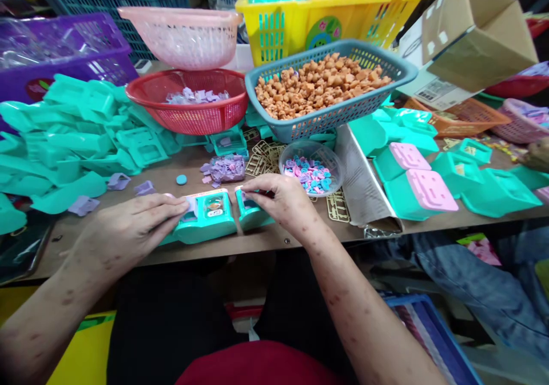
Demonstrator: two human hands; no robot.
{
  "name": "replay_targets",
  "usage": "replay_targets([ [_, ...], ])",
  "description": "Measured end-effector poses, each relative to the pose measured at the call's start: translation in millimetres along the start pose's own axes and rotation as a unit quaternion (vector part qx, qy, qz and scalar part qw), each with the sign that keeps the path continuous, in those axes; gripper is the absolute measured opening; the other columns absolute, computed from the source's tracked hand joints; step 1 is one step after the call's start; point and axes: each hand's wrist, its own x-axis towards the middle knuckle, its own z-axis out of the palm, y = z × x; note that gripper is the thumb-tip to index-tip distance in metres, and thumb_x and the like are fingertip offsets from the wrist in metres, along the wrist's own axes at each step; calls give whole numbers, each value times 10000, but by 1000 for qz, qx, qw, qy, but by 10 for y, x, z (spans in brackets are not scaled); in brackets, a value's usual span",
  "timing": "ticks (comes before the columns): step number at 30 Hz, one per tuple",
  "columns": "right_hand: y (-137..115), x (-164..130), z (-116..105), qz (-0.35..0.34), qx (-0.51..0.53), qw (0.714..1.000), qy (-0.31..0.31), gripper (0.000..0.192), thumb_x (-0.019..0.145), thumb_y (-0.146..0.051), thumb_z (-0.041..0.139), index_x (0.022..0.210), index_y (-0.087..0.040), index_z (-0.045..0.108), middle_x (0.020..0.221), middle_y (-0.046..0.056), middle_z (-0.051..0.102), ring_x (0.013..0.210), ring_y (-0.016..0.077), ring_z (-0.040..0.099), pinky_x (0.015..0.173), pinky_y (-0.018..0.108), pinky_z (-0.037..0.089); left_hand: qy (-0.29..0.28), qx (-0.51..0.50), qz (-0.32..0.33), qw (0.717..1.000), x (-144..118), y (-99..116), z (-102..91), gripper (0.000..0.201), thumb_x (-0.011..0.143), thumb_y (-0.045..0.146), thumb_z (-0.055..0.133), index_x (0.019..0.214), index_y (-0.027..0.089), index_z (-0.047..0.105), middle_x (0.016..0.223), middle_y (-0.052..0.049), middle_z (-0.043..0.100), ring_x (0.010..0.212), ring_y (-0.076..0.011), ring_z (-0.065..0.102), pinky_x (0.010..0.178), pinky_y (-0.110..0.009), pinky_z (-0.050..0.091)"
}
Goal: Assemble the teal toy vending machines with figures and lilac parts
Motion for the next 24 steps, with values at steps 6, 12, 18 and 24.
replay_targets([
  [6, 27, 41, -11, -71, -50, 996, -20, 194, 991, -144, 809, 1097, -276, 904, 1156, 28, 893, 1072, 237, 847, 989, 354, 669, -10, 45, 0, 999, -20, 61, -5, 290, 1157, 225, 509, 1189, 134, 782, 1183, -135, 850, 1065, -323, 827, 899, -460, 667],
  [12, 11, 8, -15, -34, -44, 998, -10, 185, 996, -161, 808, 1109, -275, 899, 1125, 29, 893, 1034, 227, 843, 957, 347, 658, -2, 40, -2, 999, 11, 82, -3, 328, 1148, 186, 472, 1154, 106, 789, 1153, -157, 842, 1031, -318, 821, 882, -444, 657],
  [18, -39, -21, 17, 31, 18, 999, 8, 131, 992, -227, 814, 1080, -275, 899, 1093, 22, 897, 1019, 223, 843, 940, 329, 647, -12, 27, -10, 999, 23, 71, -12, 327, 1147, 196, 470, 1125, 115, 786, 1120, -162, 827, 981, -312, 805, 833, -441, 631],
  [24, -65, -14, 19, 51, 19, 998, -4, 128, 985, -241, 809, 1066, -277, 901, 1100, 23, 897, 1032, 240, 845, 951, 359, 652, -36, -29, -29, 999, 50, -3, 20, 295, 1141, 250, 514, 1093, 148, 787, 1038, -130, 789, 935, -293, 754, 798, -432, 608],
])
